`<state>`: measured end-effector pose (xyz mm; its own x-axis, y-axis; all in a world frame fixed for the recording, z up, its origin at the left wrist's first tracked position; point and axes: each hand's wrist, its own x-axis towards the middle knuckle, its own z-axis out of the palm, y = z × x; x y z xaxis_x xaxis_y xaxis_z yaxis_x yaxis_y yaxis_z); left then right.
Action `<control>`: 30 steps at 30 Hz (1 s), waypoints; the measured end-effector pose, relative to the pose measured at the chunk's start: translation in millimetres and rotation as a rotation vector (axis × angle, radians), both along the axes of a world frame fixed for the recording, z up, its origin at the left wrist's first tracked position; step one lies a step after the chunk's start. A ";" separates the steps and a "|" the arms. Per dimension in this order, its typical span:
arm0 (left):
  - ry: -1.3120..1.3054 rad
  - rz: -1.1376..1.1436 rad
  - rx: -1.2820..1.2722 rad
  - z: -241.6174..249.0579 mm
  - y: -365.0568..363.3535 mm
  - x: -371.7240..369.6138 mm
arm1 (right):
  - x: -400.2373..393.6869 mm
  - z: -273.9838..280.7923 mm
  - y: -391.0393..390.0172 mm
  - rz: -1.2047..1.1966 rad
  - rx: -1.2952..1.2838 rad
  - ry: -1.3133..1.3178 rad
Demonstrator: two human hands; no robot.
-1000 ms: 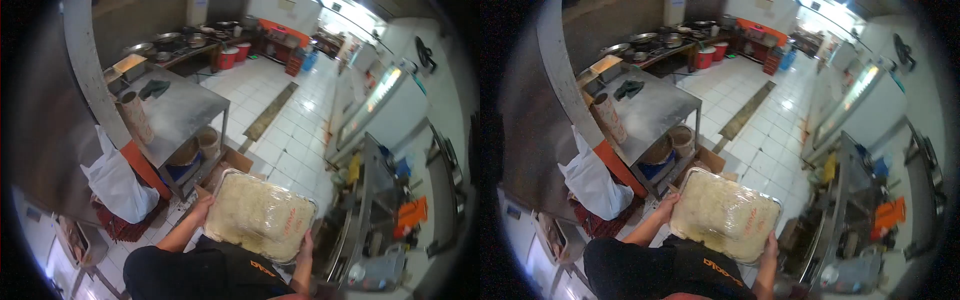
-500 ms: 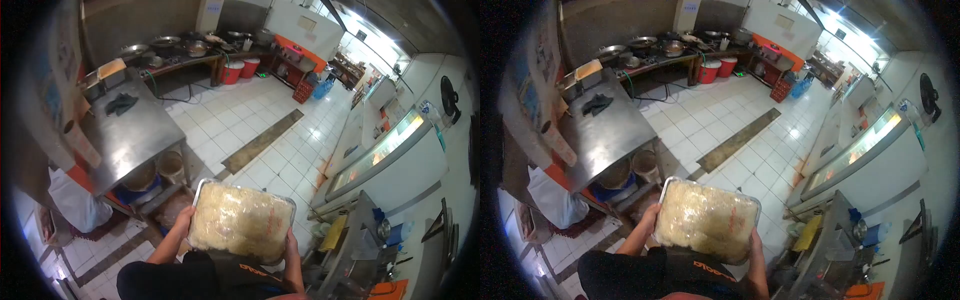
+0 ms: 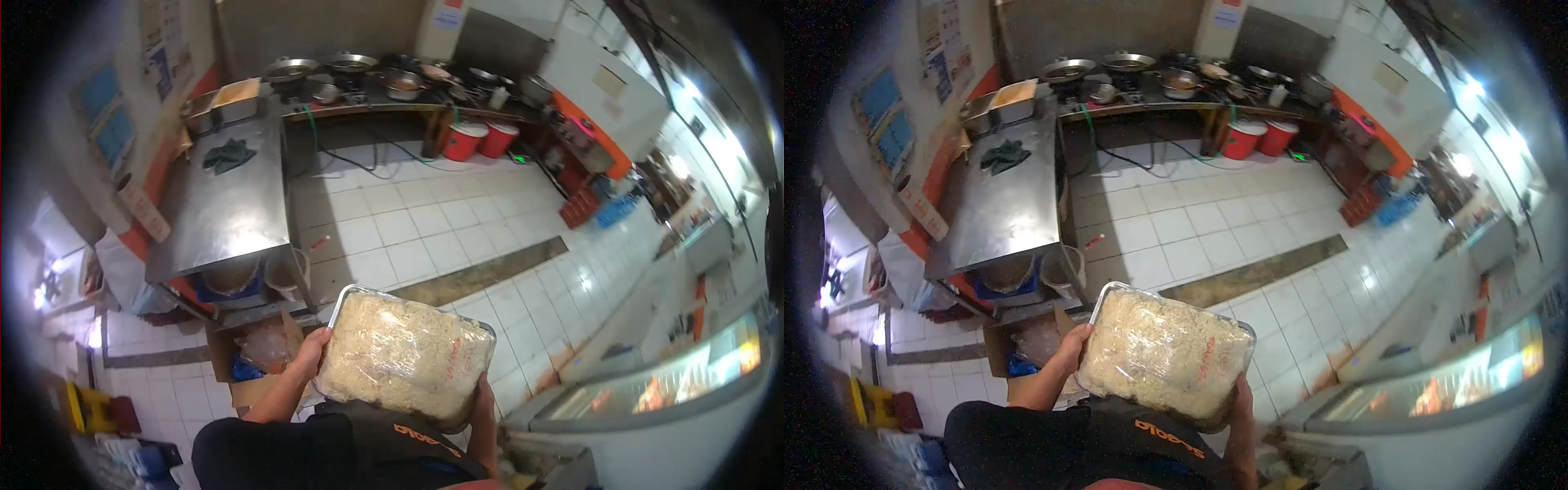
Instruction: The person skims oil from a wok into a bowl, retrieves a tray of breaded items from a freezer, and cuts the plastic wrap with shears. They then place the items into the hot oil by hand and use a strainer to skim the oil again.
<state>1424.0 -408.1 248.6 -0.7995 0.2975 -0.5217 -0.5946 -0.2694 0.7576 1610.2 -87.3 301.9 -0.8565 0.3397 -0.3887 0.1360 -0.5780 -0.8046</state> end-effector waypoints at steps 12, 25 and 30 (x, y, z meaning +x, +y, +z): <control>0.003 0.410 0.055 12.5 83.4 -87.3 | -240.4 -15.0 135.8 0.403 -0.109 -0.073; -0.023 0.491 -0.017 41.2 146.8 -295.0 | -489.3 -13.6 198.6 0.457 -0.067 -0.040; -0.035 0.703 0.054 32.7 173.7 -370.6 | -639.3 -3.9 207.8 0.685 0.009 -0.036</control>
